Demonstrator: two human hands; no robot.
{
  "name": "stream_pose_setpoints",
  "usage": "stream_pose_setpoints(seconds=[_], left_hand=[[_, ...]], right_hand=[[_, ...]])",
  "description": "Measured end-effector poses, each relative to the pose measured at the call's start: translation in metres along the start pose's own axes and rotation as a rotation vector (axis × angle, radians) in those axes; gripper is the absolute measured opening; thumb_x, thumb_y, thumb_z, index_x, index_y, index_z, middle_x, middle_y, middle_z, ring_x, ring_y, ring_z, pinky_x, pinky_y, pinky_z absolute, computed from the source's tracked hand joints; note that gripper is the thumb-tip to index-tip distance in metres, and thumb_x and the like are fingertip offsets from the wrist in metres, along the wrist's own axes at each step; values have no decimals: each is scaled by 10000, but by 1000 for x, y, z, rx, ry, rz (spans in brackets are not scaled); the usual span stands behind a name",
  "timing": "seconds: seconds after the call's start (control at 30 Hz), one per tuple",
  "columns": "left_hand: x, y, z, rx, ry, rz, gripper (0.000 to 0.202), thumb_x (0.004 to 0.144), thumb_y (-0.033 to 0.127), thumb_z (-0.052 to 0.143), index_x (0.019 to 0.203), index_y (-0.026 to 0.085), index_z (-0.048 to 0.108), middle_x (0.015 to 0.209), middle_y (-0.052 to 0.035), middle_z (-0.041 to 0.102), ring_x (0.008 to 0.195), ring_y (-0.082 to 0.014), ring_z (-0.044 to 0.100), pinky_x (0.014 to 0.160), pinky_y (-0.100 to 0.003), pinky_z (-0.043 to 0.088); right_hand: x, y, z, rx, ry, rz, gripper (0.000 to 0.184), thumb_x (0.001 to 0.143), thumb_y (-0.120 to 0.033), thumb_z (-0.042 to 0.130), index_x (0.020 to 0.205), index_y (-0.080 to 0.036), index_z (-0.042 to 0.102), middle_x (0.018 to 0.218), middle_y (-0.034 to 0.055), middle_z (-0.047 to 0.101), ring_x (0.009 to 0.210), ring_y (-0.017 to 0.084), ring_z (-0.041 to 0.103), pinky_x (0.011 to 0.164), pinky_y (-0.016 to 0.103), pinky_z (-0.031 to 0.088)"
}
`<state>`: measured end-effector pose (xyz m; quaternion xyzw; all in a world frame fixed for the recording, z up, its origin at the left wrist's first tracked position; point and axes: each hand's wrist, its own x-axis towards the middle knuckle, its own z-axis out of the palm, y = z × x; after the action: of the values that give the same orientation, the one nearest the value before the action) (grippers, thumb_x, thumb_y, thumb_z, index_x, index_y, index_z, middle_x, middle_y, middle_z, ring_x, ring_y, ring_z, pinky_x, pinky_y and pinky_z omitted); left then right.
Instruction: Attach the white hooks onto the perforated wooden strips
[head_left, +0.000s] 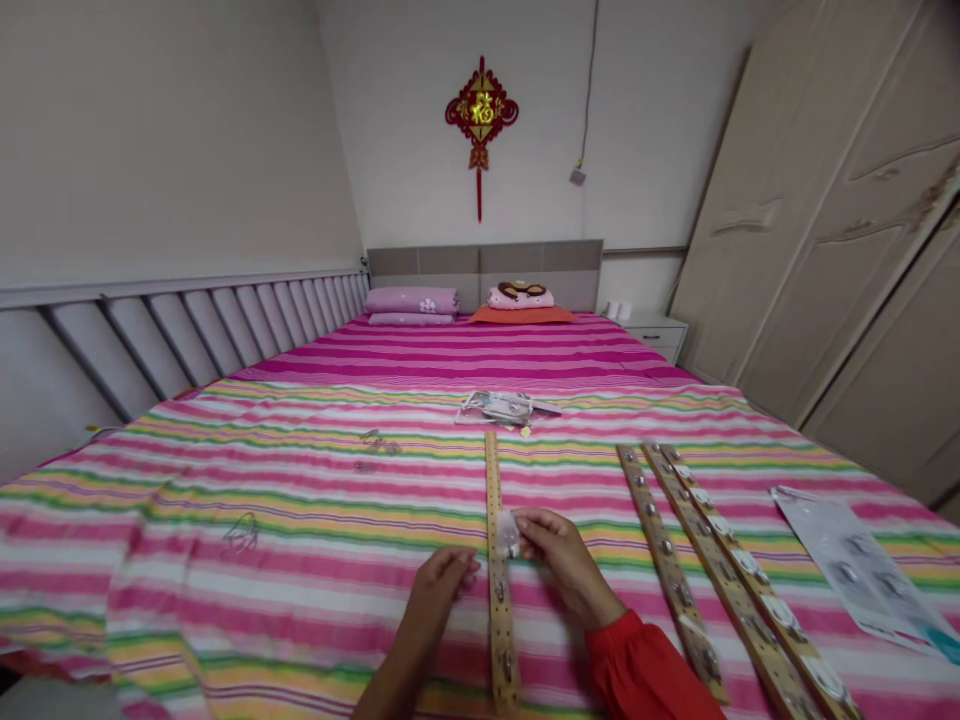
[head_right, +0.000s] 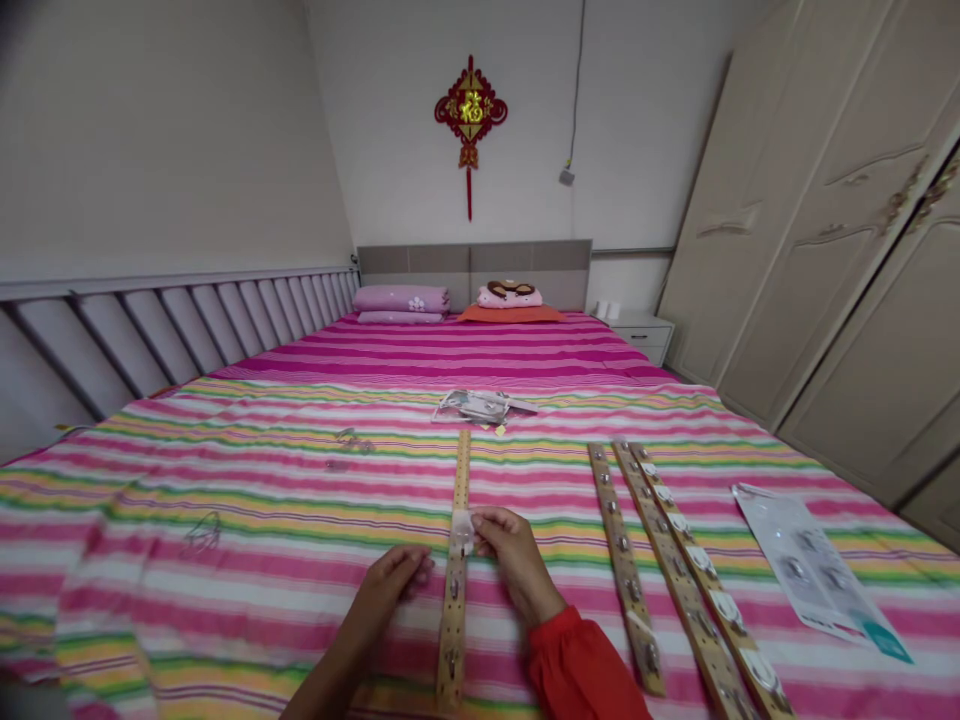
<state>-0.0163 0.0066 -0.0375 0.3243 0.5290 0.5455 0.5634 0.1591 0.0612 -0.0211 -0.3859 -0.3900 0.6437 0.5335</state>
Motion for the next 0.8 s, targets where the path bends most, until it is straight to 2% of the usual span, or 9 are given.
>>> stream_pose_setpoints(seconds=[0.1, 0.2, 0.3, 0.43, 0.63, 0.8], left_hand=[[10, -6, -7, 157, 9, 157, 353, 610, 455, 731, 770, 145, 678, 698, -37, 681, 687, -163, 604, 649, -258, 467], [14, -13, -7, 332, -8, 282, 305, 714, 441, 636, 836, 165, 680, 826, -63, 699, 832, -213, 625, 766, -318, 484], [17, -20, -6, 464, -26, 434, 279, 808, 395, 527, 914, 188, 680, 956, -75, 688, 941, -218, 613, 853, -350, 474], [25, -27, -5, 560, -65, 619, 269, 856, 300, 457, 987, 211, 675, 1005, -76, 671, 993, -204, 601, 929, -378, 453], [30, -31, -5, 626, -106, 670, 302, 868, 228, 416, 1040, 214, 664, 1029, -84, 663, 1008, -207, 591, 939, -398, 455], [35, -25, 2, 654, -115, 622, 299, 872, 288, 437, 1042, 213, 672, 996, -88, 653, 970, -210, 590, 905, -387, 466]], right_hand=[[12, 13, -5, -23, 43, 17, 282, 528, -287, 809, 745, -130, 721, 519, -3, 652, 442, 92, 529, 442, 208, 397], [23, 25, -7, -37, 78, 30, 246, 510, -275, 797, 687, -137, 696, 497, -11, 641, 430, 95, 537, 431, 205, 405], [33, 32, -7, -48, 85, 33, 227, 490, -271, 788, 640, -140, 678, 461, -17, 621, 407, 93, 525, 415, 202, 397], [40, 38, -6, -66, 86, 26, 208, 486, -270, 775, 617, -149, 667, 439, -24, 604, 389, 93, 510, 402, 202, 377], [43, 47, -6, -84, 87, 4, 207, 507, -279, 767, 633, -151, 666, 440, -34, 590, 389, 94, 496, 393, 203, 349], [46, 53, -6, -96, 88, -15, 243, 505, -309, 784, 646, -153, 662, 443, -35, 588, 397, 93, 488, 401, 203, 341]])
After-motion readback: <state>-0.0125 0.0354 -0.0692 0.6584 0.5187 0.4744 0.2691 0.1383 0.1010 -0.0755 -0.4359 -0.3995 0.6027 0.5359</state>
